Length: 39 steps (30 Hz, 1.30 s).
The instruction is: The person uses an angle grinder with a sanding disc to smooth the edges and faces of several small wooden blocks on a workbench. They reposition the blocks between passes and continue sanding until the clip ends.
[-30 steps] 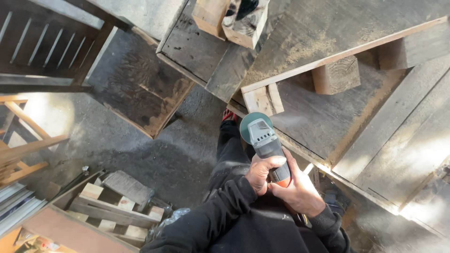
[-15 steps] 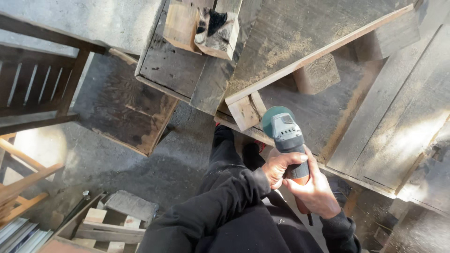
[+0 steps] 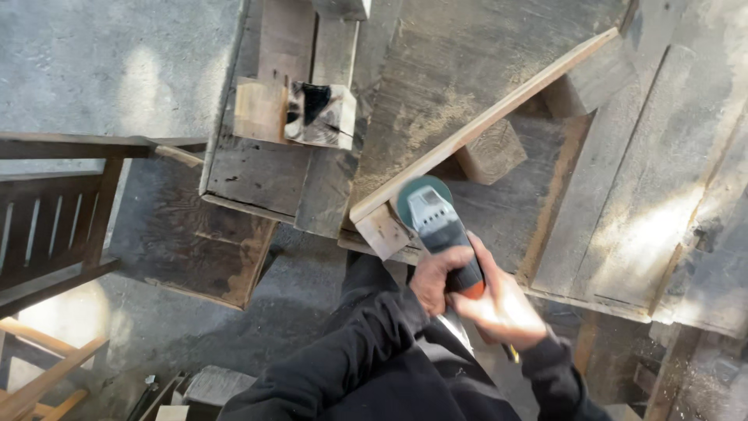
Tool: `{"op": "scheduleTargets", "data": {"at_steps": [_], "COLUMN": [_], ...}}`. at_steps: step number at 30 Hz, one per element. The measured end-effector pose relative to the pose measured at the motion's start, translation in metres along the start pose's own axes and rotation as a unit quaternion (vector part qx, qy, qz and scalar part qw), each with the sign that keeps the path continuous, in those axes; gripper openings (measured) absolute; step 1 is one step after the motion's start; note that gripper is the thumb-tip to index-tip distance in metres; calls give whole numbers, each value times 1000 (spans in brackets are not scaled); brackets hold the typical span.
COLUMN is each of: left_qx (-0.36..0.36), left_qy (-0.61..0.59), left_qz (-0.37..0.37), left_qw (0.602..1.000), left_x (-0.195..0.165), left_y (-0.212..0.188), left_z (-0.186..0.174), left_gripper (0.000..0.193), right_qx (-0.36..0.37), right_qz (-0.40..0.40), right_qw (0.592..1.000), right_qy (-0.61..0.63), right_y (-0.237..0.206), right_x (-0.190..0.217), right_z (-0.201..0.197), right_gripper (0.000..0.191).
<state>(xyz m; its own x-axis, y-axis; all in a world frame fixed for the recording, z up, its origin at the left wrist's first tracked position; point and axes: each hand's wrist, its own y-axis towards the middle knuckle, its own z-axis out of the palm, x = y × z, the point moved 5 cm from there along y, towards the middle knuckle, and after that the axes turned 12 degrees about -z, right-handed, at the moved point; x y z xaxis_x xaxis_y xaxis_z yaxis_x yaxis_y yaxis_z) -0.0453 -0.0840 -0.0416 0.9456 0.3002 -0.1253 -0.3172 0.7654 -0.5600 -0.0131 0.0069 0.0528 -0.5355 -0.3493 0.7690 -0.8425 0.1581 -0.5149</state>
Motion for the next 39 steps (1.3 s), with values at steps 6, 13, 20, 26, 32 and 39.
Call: {"op": "scheduleTargets", "data": {"at_steps": [6, 13, 20, 26, 32, 39], "left_qx": [2, 9, -2, -31, 0, 3], "left_qy": [-48, -69, -103, -83, -85, -52], "left_qz": [17, 39, 70, 79, -22, -14], "left_qw": [999, 997, 992, 993, 996, 999], "left_x": [-7, 11, 23, 14, 25, 25], "left_y": [53, 109, 145, 165, 192, 190], "left_z": [15, 56, 80, 100, 111, 113], "left_gripper": [30, 31, 26, 25, 28, 30], "right_qx": [40, 91, 130, 129, 93, 44], "right_qz": [-55, -105, -85, -83, -24, -44], "right_qw": [994, 985, 978, 981, 984, 993], "right_qy": [-90, -107, -138, -115, -152, -103], "right_y": [42, 64, 82, 91, 99, 92], "right_x": [2, -26, -49, -53, -77, -66], "right_z": [-50, -115, -158, -177, -197, -194], "right_gripper": [102, 105, 108, 107, 109, 105]}}
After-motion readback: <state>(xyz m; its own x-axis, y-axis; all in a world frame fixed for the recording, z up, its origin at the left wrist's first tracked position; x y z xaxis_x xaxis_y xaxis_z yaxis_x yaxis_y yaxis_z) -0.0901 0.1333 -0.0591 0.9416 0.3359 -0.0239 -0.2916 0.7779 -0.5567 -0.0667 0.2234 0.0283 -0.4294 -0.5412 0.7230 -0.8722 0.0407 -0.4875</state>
